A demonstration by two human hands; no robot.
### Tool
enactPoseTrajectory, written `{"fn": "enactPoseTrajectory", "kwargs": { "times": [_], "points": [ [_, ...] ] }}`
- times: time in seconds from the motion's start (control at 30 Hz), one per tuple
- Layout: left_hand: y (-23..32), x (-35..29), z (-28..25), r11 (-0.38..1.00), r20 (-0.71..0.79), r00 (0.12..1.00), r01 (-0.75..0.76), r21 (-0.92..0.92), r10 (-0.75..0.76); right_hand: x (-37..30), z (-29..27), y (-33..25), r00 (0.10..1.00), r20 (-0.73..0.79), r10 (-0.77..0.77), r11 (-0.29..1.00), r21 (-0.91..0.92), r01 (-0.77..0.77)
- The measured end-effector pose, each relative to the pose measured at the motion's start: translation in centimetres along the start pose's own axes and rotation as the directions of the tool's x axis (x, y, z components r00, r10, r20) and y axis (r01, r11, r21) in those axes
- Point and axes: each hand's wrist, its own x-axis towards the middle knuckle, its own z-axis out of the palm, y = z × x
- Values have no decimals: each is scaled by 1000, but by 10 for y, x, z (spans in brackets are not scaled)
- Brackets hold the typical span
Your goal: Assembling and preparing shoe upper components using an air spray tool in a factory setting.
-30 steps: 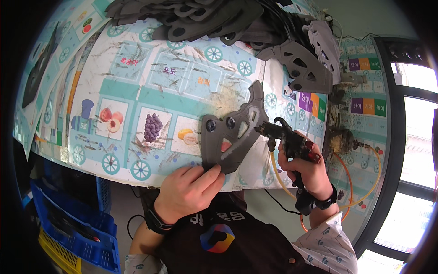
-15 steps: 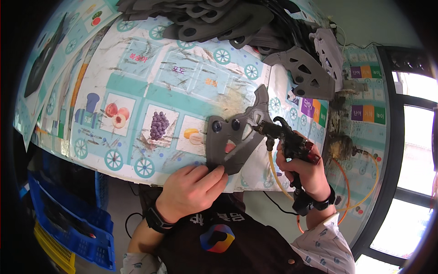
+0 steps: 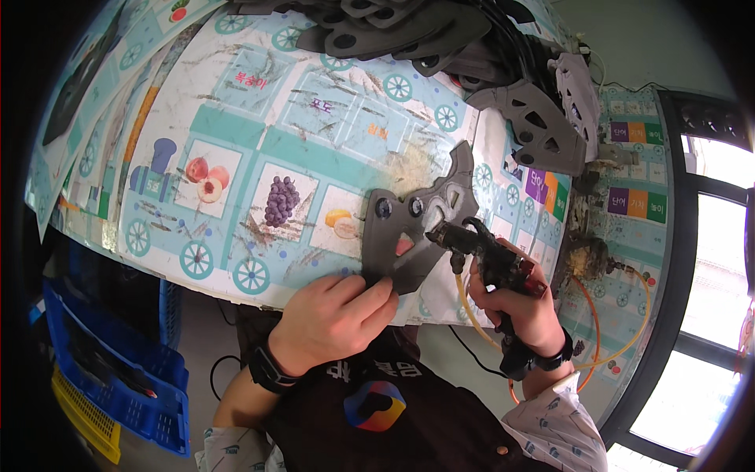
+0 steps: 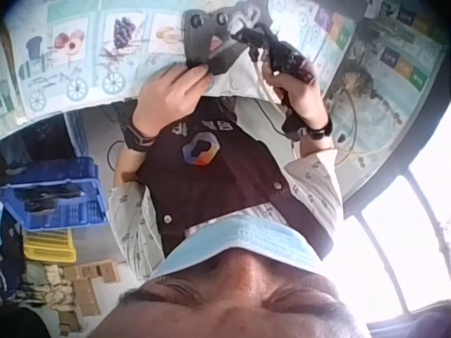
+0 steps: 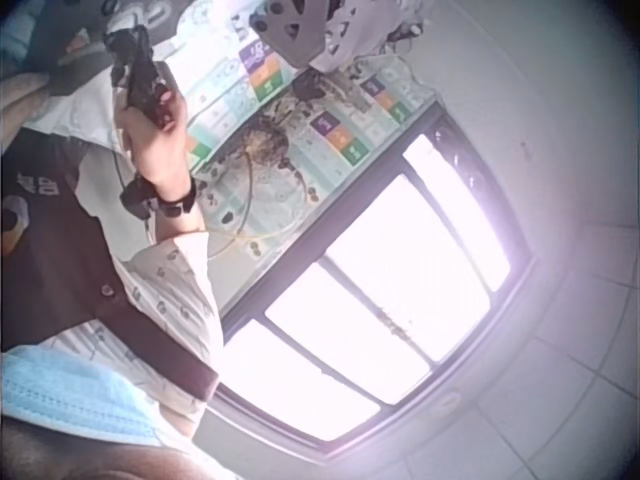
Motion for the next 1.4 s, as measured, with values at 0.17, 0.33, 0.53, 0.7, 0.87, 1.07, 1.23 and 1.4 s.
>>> {"fn": "enactPoseTrajectory", "kwargs": {
  "times": [0.17, 0.33, 0.53, 0.7, 0.87, 1.07, 1.23, 1.4],
  "points": [
    [0, 1, 0, 1000, 6, 1000, -5, 1, 5, -3, -3, 5, 995, 96, 13, 1000, 8, -14],
    [0, 1, -2, 1000, 7, 1000, -3, 3, 2, -9, 4, 6, 995, 68, -74, 987, -137, 82],
    [0, 1, 0, 1000, -5, 1000, -1, 3, 1, -1, 14, -8, 999, 48, -21, 999, -32, 23],
    [-1, -1, 2, 1000, -15, 1000, 18, -14, -18, 2, 19, -7, 998, 53, -34, 999, -15, 35],
    [0, -2, 0, 1000, -1, 1000, 20, -11, -20, 1, 28, -11, 997, 43, -65, 995, -76, 68],
    [3, -3, 1, 1000, 8, 1000, 7, -17, -7, -7, 26, -8, 990, 126, 64, 996, -76, -55],
    [1, -1, 5, 1000, -22, 1000, -16, -12, 15, -12, 25, -4, 986, 138, 94, 990, -122, -77],
    [-7, 5, -2, 999, -46, 998, -32, -26, 31, -25, 11, -14, 982, 190, 11, 999, 42, -19]
  ]
}}
